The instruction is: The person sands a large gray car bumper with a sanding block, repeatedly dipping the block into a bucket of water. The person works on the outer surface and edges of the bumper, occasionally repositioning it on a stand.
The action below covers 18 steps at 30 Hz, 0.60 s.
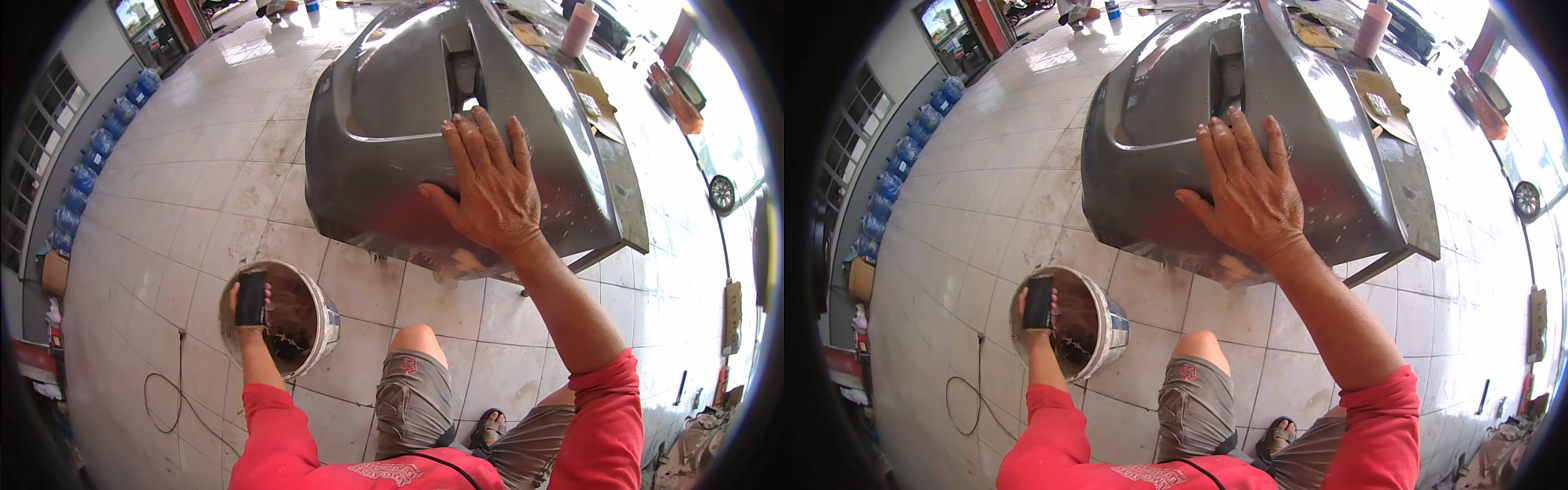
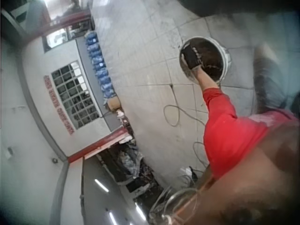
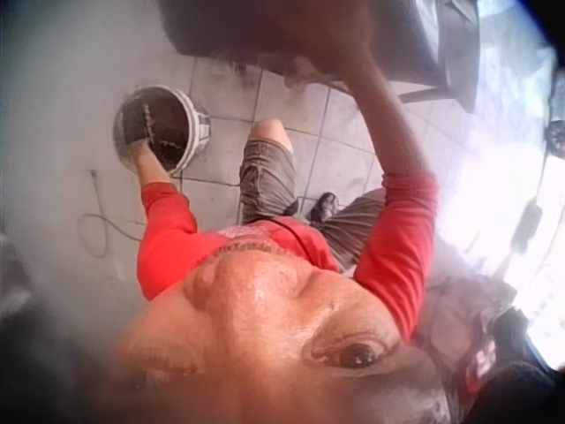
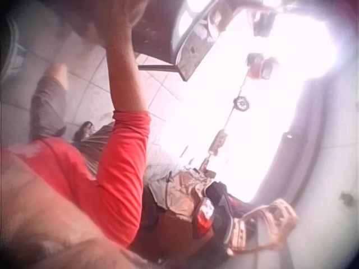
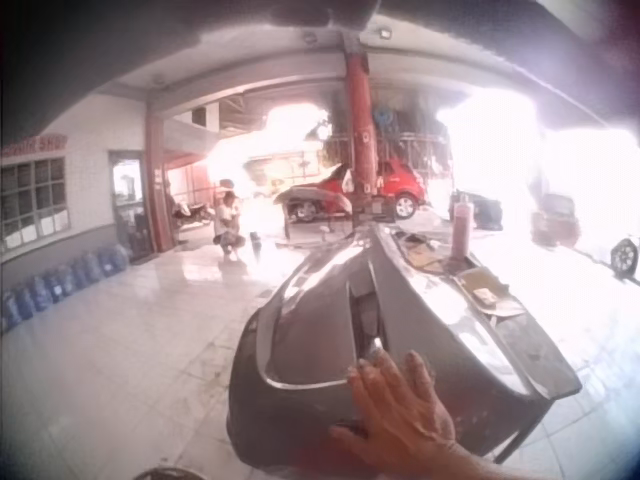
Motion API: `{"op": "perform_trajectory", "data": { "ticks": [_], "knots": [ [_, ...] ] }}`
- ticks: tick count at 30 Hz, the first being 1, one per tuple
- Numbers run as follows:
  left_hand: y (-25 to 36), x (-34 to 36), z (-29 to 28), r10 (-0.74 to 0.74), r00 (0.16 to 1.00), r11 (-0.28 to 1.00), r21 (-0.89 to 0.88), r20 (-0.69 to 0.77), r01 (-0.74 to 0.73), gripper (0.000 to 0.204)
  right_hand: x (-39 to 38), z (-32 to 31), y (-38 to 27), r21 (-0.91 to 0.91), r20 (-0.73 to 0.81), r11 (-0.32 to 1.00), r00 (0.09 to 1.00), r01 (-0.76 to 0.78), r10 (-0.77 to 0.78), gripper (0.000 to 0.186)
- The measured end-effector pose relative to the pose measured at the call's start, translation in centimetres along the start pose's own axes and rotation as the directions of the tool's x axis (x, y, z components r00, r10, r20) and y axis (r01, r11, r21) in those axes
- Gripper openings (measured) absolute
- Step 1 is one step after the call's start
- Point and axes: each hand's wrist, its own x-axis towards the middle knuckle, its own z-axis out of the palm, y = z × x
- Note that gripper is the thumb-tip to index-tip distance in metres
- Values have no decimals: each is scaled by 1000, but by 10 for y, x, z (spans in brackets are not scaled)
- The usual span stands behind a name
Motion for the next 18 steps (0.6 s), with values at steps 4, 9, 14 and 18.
{"op": "perform_trajectory", "data": {
  "ticks": [4,9,14,18],
  "knots": [
    [85,-18,169,165,986,984,68,18,-166,64,7,-3,-10,51,-54,998,998,30,-27,81],
    [75,-17,416,-40,868,656,669,495,-351,43,3,2,-4,44,-46,993,994,105,-103,78],
    [88,-12,559,-62,852,82,853,520,-515,48,7,6,18,60,-15,937,938,345,-345,71],
    [141,3,560,-134,861,363,832,491,-418,51,18,-11,75,51,83,960,957,274,-278,81]
  ]
}}
